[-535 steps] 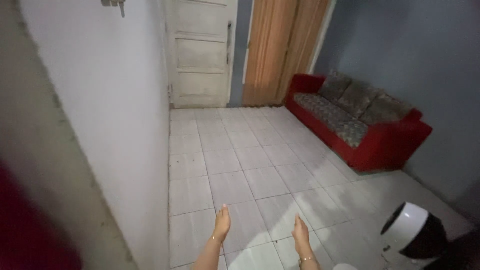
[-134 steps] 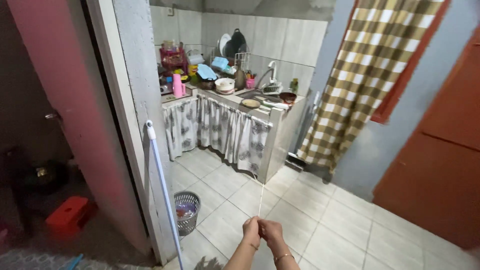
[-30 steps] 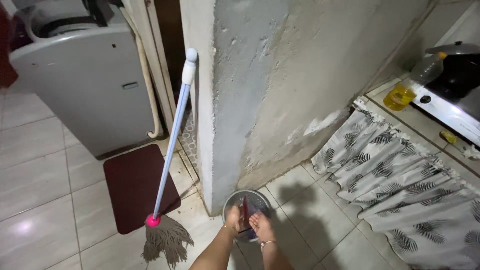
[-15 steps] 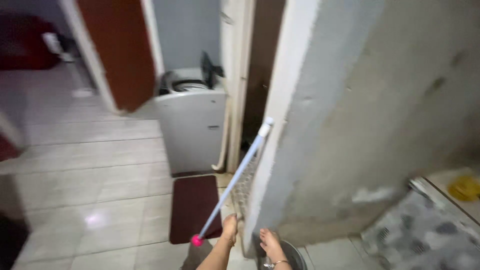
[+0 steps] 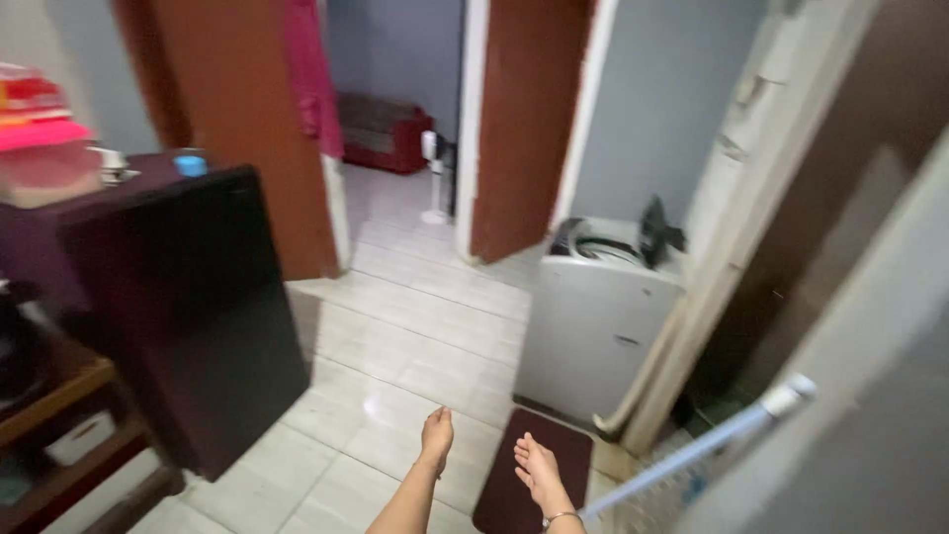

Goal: Picking up small items such as a spoon and a stick from the floor and placing them in a bucket.

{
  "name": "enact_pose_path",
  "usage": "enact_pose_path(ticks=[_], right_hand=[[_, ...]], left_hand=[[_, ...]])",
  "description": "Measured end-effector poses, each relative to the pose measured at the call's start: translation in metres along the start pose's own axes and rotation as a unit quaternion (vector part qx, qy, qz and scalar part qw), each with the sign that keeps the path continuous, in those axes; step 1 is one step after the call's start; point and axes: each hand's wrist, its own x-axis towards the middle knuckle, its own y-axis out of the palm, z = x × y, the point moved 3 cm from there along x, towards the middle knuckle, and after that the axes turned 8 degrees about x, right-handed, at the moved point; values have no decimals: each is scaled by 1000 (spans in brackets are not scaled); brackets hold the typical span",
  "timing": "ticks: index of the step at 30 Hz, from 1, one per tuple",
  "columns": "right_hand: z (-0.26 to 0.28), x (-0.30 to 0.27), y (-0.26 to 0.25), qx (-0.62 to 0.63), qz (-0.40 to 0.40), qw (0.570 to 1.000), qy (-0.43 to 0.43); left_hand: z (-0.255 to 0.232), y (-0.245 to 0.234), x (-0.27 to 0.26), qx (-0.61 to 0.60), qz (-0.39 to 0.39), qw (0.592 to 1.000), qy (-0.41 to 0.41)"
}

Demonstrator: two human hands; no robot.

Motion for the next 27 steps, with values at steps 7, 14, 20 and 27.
enact_pose_path(ticks=[7,14,20,27], right_hand=[[-17,135,118,-70,-8,997,-35],[-22,189,205,-7,-10,1000,-13],[-41,227,237,-52,-42,994,81],[-84,386,266,-15,-112,988,108]], left_hand=[[-13,-142,70,-22,-75,992,-99],[37,-217,160,-30,-131,989,-68],[69,-235,210,20,-149,984,-90],[108,-232,301,54,-164,982,-71]])
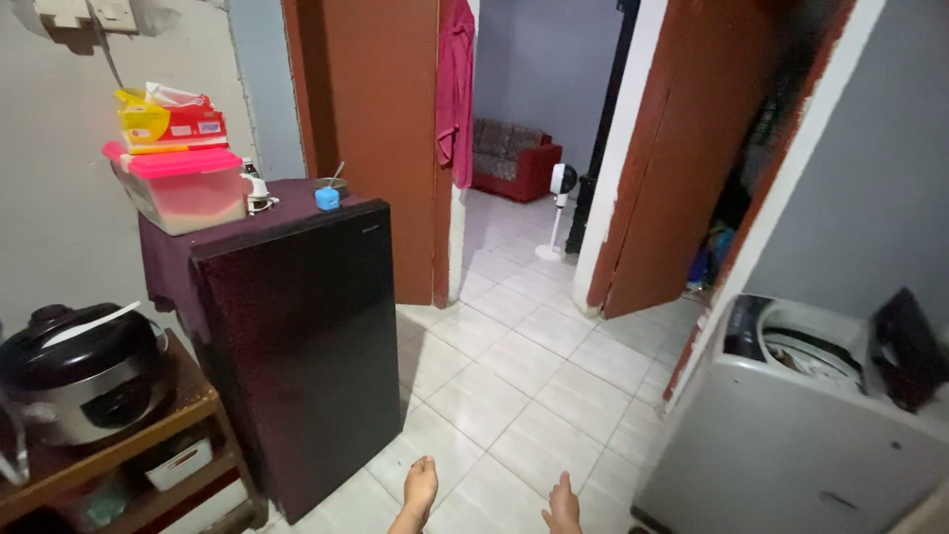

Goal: Picking up small items such as a spoon and a stick from the floor and placing them in a bucket.

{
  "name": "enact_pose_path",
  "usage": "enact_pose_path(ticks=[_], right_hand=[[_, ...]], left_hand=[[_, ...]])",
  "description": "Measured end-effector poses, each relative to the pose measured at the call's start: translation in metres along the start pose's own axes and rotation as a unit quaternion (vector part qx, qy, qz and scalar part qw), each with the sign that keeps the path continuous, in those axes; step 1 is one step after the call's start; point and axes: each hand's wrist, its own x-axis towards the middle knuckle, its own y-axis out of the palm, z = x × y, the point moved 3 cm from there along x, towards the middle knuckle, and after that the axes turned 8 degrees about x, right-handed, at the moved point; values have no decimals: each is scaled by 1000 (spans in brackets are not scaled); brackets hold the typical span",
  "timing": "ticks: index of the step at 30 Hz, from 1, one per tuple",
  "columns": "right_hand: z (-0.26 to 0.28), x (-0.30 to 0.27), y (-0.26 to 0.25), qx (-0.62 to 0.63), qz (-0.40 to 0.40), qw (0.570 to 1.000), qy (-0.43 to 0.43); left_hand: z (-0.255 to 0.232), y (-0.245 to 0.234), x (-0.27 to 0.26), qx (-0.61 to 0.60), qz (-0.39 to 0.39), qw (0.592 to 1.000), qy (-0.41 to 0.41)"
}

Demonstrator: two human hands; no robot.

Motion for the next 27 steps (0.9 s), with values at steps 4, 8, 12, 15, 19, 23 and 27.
enact_pose_path(ticks=[4,8,12,15,19,23,27], right_hand=[[19,47,43,20,36,998,-37],[79,103,101,64,68,995,-36],[144,152,139,59,98,988,-103],[184,158,163,67,103,985,-123],[225,152,194,78,77,989,-97],[231,216,213,76,90,987,-107],[245,321,237,105,100,984,-103]], left_hand=[[-24,23,57,20,-1,1000,-21],[-59,54,145,70,-15,997,16],[-101,87,210,4,7,1000,-17],[-104,107,249,-73,26,994,-73],[-102,131,293,-92,25,989,-110],[-107,154,327,-86,12,988,-128],[-126,187,390,-36,9,992,-118]])
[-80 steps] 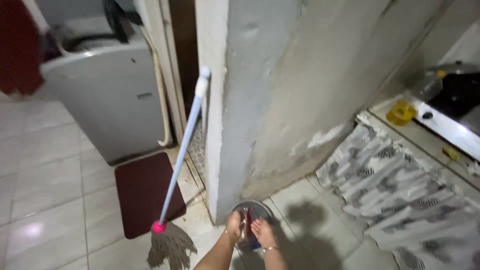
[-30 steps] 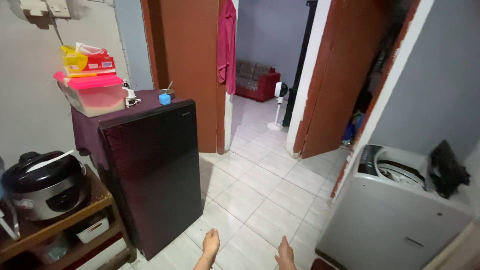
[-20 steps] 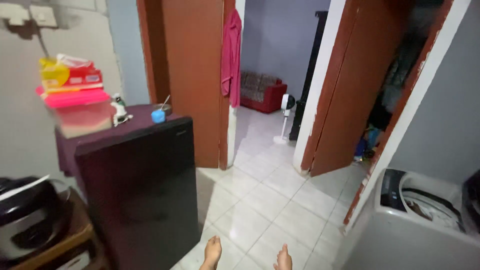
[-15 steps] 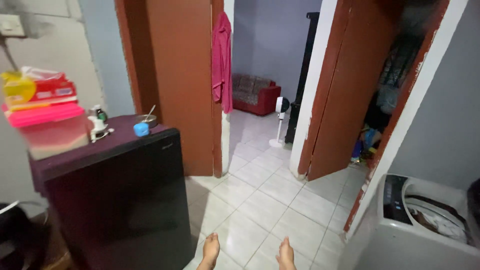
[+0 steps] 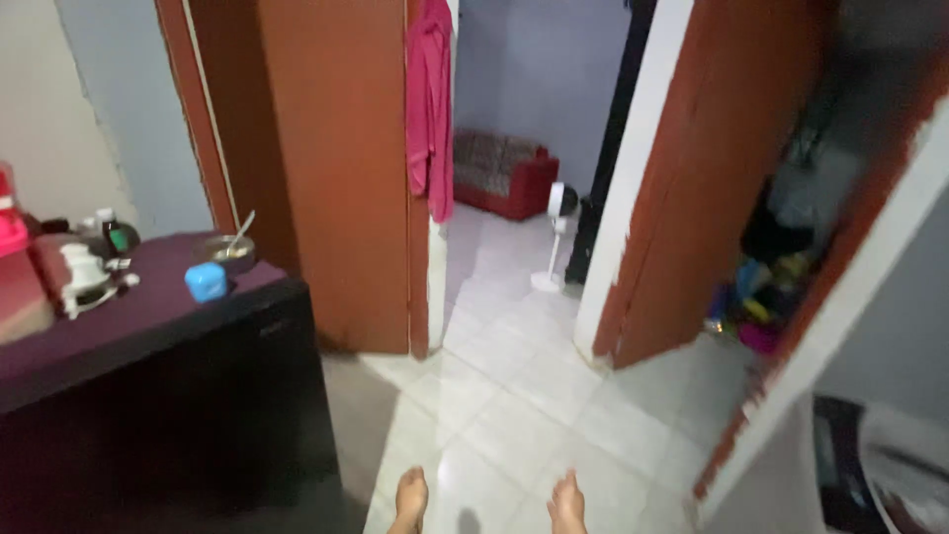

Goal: Picking up small items such as a spoon and a stick from the floor and placing them in a bucket.

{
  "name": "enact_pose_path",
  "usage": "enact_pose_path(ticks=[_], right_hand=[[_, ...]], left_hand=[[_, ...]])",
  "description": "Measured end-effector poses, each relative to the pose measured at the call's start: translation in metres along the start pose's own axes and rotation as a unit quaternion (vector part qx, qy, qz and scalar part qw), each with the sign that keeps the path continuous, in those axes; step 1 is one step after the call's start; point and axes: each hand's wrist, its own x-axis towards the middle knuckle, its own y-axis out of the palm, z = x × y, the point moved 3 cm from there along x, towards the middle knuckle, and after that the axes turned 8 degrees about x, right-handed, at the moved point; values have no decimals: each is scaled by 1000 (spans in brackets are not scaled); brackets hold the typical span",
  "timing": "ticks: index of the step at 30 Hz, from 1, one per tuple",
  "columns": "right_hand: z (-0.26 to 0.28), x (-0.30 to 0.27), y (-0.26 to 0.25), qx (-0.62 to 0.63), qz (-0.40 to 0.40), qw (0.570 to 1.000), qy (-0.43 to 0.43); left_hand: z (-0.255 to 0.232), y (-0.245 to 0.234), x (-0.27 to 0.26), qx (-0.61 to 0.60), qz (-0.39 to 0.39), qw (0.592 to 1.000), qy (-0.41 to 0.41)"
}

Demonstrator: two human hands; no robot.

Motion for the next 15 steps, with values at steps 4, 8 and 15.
enact_pose_path(ticks=[4,8,15], right_hand=[[14,85,28,35,14,999,-14],[60,128,97,29,-35,999,0],[112,184,183,-10,-66,998,-20]], left_hand=[[-38,33,82,-13,-4,999,51],[-89,61,152,-79,-3,995,60],[-171,95,264,-35,-16,990,136]])
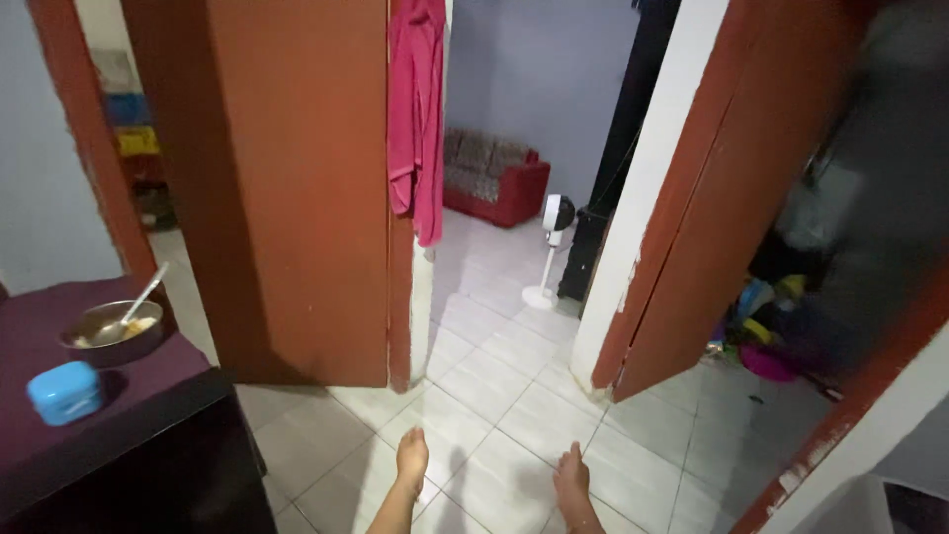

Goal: Picking up small items such as a spoon and a stick from the floor and placing them in a bucket.

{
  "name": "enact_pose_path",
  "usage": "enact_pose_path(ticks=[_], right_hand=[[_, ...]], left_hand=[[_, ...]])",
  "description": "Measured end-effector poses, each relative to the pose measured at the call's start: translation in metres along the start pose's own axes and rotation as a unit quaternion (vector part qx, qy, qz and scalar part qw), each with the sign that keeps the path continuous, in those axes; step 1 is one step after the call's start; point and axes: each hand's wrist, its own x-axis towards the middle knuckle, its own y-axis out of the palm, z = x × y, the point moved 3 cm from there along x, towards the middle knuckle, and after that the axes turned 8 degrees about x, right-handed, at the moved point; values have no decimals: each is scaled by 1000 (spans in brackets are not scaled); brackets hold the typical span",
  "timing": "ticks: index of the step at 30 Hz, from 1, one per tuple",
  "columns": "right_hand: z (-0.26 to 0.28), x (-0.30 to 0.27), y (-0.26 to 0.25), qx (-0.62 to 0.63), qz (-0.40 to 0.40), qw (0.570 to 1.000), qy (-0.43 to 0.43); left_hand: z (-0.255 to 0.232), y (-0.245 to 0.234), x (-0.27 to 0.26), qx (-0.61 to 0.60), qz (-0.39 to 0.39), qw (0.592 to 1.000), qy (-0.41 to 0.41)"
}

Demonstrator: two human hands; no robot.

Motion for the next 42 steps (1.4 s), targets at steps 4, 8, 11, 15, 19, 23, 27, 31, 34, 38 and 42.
enact_pose_path(ticks=[4,8,11,15,19,23,27,31,34,38,42], right_hand=[[14,19,44,10,-28,999,24],[20,56,87,15,5,1000,19],[21,101,121,32,15,999,2],[39,158,165,-31,20,999,-35],[86,191,233,-116,-65,991,5],[99,297,266,-28,-21,998,-58],[117,347,299,-78,-55,991,-96],[123,365,323,-112,-51,992,-32],[113,415,332,-71,-49,995,-48],[138,454,359,-57,-72,995,-33],[156,545,385,-41,-70,994,-70]], left_hand=[[-26,15,39,-41,12,999,-20],[-39,31,85,-51,22,998,-29],[-32,53,138,-28,27,999,-30],[-23,93,224,11,13,1000,9],[-66,122,291,-7,28,999,-29],[-64,180,370,-62,35,996,-47],[-76,216,419,-65,34,996,-44],[-93,254,445,-50,46,996,-65],[-79,297,487,-23,42,997,-67],[-79,349,548,-18,55,996,-61],[-90,398,625,-26,65,997,-39]])
